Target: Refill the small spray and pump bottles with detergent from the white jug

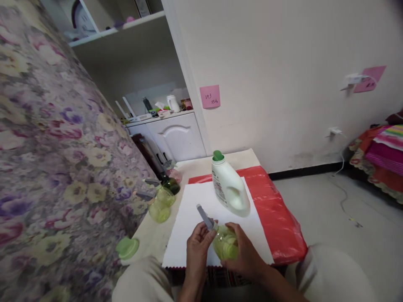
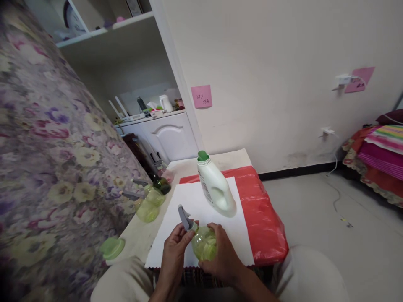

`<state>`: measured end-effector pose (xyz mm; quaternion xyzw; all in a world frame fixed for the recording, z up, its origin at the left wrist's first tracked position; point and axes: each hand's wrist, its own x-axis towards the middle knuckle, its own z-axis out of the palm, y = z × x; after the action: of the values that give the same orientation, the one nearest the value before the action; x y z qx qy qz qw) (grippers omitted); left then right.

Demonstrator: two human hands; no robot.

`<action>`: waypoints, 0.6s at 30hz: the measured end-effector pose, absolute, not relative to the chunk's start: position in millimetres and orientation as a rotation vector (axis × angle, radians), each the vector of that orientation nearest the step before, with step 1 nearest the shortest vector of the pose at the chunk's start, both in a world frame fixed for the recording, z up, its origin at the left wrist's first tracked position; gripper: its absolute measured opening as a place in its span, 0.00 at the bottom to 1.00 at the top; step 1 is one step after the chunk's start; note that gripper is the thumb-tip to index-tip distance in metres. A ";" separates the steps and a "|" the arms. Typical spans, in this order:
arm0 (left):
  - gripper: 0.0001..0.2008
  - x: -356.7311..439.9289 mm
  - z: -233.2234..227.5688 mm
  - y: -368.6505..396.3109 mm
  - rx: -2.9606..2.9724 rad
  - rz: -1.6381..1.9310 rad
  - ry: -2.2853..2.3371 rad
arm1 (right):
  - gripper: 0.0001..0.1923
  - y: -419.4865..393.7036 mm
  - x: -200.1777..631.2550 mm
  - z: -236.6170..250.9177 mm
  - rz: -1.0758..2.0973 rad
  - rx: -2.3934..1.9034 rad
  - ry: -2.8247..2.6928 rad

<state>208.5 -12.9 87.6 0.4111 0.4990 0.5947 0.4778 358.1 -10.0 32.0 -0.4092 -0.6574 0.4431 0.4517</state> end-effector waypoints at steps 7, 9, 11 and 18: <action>0.18 201.9 99.4 -12.4 1.016 1.361 1.140 | 0.41 0.2 364.9 31.0 1.380 -0.710 -1.491; 0.19 199.8 104.2 -11.8 1.039 1.326 1.113 | 0.41 3.4 366.6 33.9 1.568 -0.564 -1.400; 0.18 198.8 108.3 -11.2 1.060 1.299 1.078 | 0.40 3.9 367.3 37.9 1.715 -0.459 -1.288; 0.18 201.9 114.2 -12.1 1.036 1.333 0.994 | 0.25 -3.8 362.3 42.6 1.964 -0.332 -0.875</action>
<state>201.9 -12.1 114.2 0.4390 0.4213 0.5650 0.5573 362.3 -3.8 42.6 -0.1353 -0.3562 0.7996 0.4643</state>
